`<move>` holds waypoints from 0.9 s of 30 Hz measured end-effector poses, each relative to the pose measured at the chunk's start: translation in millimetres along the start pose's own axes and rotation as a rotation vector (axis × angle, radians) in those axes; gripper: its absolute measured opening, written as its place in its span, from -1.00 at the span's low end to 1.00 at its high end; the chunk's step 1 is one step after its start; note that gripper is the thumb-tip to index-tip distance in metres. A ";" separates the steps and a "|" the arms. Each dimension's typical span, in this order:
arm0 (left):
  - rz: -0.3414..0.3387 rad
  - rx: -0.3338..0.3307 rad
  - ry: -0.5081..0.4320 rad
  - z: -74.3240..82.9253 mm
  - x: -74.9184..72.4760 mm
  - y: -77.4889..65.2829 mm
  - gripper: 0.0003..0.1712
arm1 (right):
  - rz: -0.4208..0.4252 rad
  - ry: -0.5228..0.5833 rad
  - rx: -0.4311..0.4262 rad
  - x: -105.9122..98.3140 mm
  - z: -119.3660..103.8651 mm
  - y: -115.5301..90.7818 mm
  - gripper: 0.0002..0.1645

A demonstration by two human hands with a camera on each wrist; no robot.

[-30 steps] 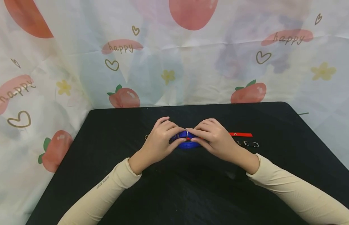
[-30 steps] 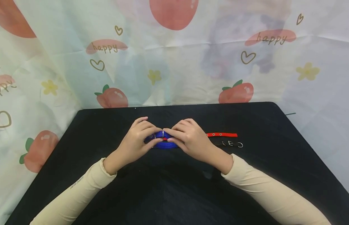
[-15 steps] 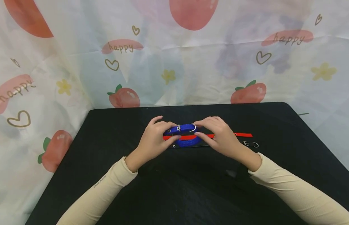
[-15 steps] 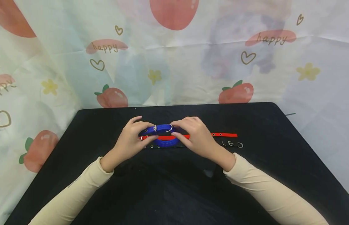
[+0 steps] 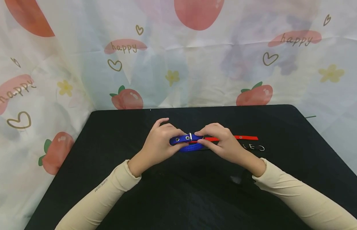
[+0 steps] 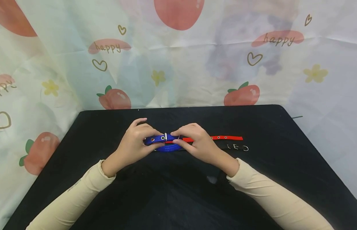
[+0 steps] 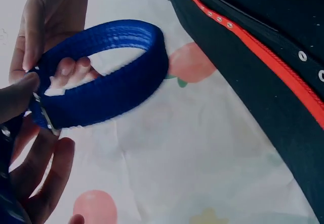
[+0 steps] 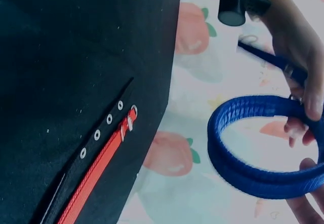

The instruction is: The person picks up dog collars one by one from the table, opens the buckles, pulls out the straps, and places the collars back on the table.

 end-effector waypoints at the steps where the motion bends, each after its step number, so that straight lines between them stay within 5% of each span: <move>1: -0.002 0.004 0.008 0.9 -0.2 0.4 -0.80 | -0.007 -0.009 -0.005 0.6 -1.4 0.6 -0.66; 10: -0.028 0.048 0.047 6.3 3.5 -0.6 -0.85 | -0.022 0.006 -0.011 6.4 -5.9 4.5 -0.75; 19: 0.065 -0.007 0.007 -2.5 1.6 -3.8 -0.75 | -0.135 0.087 0.166 3.6 0.5 1.3 -0.34; 23: 0.071 -0.030 -0.018 -7.0 1.0 -5.8 -0.74 | -0.106 0.201 0.208 -1.0 8.4 -4.6 -0.51; 27: 0.034 -0.016 -0.026 -6.7 1.9 -4.3 -0.79 | -0.058 0.235 0.151 -0.8 10.1 -5.9 -0.66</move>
Point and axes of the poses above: each hand's wrist, its own y-axis towards the middle knuckle, its own x-axis out of the palm, z = x × y, the point moved 4 cm from there along y, towards the middle knuckle, and after that the axes turned 10 degrees about -z, right-handed, at the moved point
